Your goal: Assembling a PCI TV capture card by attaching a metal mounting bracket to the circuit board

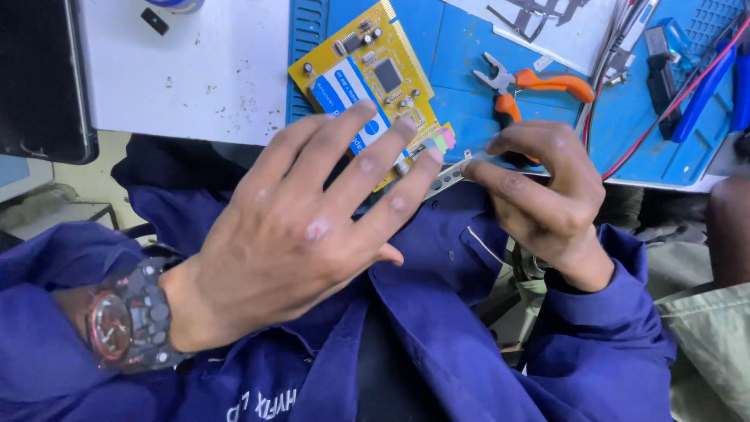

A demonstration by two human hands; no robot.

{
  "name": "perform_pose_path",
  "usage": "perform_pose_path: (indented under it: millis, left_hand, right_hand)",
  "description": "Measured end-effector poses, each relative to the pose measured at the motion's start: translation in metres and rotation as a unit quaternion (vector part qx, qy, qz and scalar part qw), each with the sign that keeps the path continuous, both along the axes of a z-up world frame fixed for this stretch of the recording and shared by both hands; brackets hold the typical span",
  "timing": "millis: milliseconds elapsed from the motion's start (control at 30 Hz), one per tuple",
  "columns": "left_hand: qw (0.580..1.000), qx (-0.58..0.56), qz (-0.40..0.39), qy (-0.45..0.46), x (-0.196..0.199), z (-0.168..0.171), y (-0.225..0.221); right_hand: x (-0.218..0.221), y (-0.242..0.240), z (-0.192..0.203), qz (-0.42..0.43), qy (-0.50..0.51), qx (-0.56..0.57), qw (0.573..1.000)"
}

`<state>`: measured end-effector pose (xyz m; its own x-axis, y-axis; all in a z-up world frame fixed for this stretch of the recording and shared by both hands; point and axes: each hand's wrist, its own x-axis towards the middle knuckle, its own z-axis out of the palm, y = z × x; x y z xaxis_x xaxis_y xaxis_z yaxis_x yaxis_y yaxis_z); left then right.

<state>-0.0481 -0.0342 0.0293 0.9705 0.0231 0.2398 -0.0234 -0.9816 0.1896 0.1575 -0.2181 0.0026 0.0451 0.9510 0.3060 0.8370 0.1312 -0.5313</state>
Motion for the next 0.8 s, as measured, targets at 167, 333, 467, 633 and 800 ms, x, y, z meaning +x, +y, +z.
perform_pose_path:
  millis: [167,333,467,633,800]
  left_hand:
    - [0.996,-0.032,0.028,-0.081,-0.014,-0.02,-0.021]
    - [0.993,-0.034,0.053,-0.099,-0.017,-0.031,-0.025]
    - [0.995,-0.039,0.065,-0.062,-0.017,-0.032,-0.023]
    - [0.995,0.014,0.094,-0.007,-0.016,-0.028,-0.015]
    - [0.996,0.002,0.08,-0.032,-0.016,-0.034,-0.014]
  right_hand:
    - [0.004,0.007,-0.002,0.013,-0.019,0.011,1.0]
    - [0.009,0.009,-0.007,0.032,-0.059,0.03,0.997]
    - [0.006,0.011,-0.003,0.031,-0.046,-0.005,0.998]
    - [0.003,0.015,-0.006,0.044,-0.057,0.007,0.997]
    - [-0.004,0.017,-0.005,0.034,0.024,-0.009,0.999]
